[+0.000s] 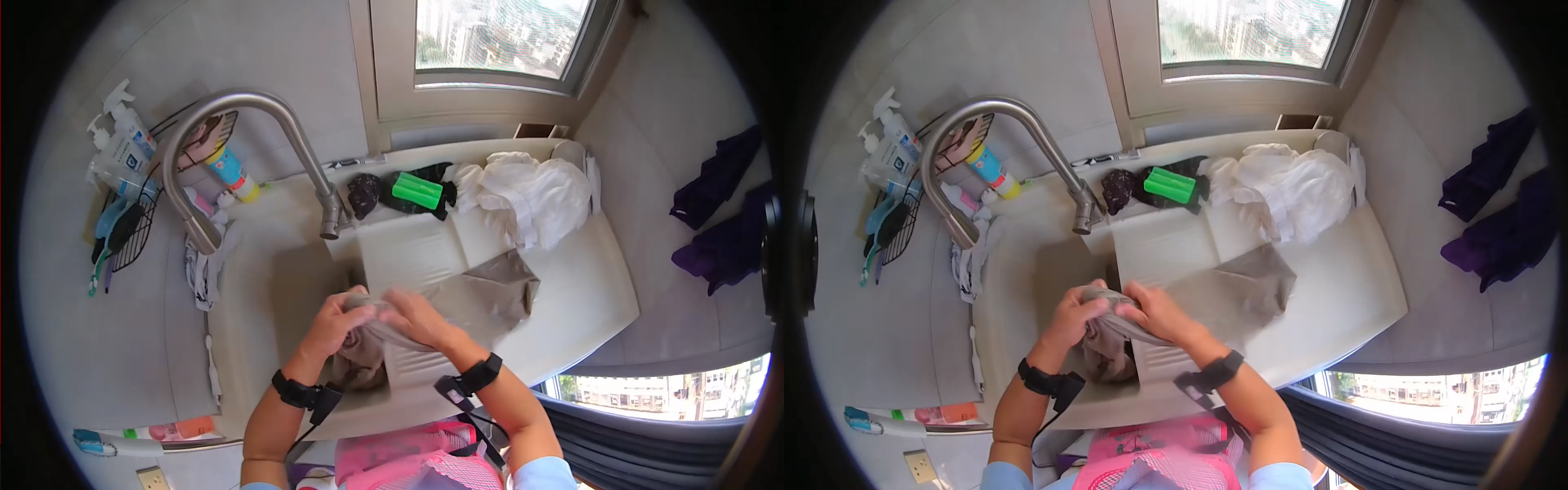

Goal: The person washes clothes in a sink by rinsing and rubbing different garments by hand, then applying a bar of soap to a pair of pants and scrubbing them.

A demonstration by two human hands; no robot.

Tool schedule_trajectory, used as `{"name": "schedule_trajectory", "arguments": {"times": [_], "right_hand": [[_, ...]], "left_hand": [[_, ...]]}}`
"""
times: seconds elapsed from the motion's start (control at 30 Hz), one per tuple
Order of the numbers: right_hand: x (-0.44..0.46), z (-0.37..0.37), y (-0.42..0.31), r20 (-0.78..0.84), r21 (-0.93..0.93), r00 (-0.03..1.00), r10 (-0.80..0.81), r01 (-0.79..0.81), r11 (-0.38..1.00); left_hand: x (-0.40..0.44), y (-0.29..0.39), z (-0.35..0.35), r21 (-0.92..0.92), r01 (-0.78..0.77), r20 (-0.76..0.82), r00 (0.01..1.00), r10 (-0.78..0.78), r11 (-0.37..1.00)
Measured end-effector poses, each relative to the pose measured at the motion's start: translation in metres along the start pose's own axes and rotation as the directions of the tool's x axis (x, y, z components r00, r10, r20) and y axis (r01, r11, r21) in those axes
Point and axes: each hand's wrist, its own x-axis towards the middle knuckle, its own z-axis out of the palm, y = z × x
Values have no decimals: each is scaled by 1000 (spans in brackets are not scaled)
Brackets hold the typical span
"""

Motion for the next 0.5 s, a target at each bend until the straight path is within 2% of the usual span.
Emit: {"name": "schedule_trajectory", "arguments": {"times": [0.03,0.1,0.13,0.17,0.2,0.27,0.3,0.33,0.37,0.4,0.43,0.47,0.5], "right_hand": [[-5,-10,22,59,-95,995,84,-78,992],[-14,-25,57,152,-290,949,276,-224,931],[-13,-27,51,25,-125,965,261,-256,959],[-10,-28,41,-103,47,960,261,-258,965],[-6,-25,33,-225,218,934,279,-231,948],[0,22,16,-396,395,881,258,-90,914],[-2,52,17,-423,207,900,108,-20,978],[-4,85,26,-423,11,905,-44,53,999],[-5,101,34,-394,-179,900,-186,124,976],[-2,90,41,-448,-157,893,-43,-32,987],[6,67,48,-498,-125,862,97,-182,975],[11,55,54,-541,-80,808,234,-326,942],[14,63,70,-581,63,781,229,-238,969]], "left_hand": [[1,-1,1,-190,-10,-134,991,-16,982],[-1,-5,8,-542,-95,-366,921,-133,835],[6,-31,2,-697,-89,-386,883,-268,712],[14,-47,5,-730,-63,-420,827,-374,681],[24,-67,7,-712,-33,-425,816,-392,702],[34,-91,15,-624,41,-428,817,-386,780],[13,-62,38,-662,-38,-305,926,-223,749],[23,-111,18,-585,-187,-184,978,95,789],[28,-126,12,-610,-180,-185,979,82,772],[33,-140,7,-634,-173,-185,980,70,754],[31,-113,23,-744,-36,-287,919,-271,667],[33,-94,41,-692,126,-387,766,-513,711],[36,-147,18,-541,161,-458,767,-450,825]]}}
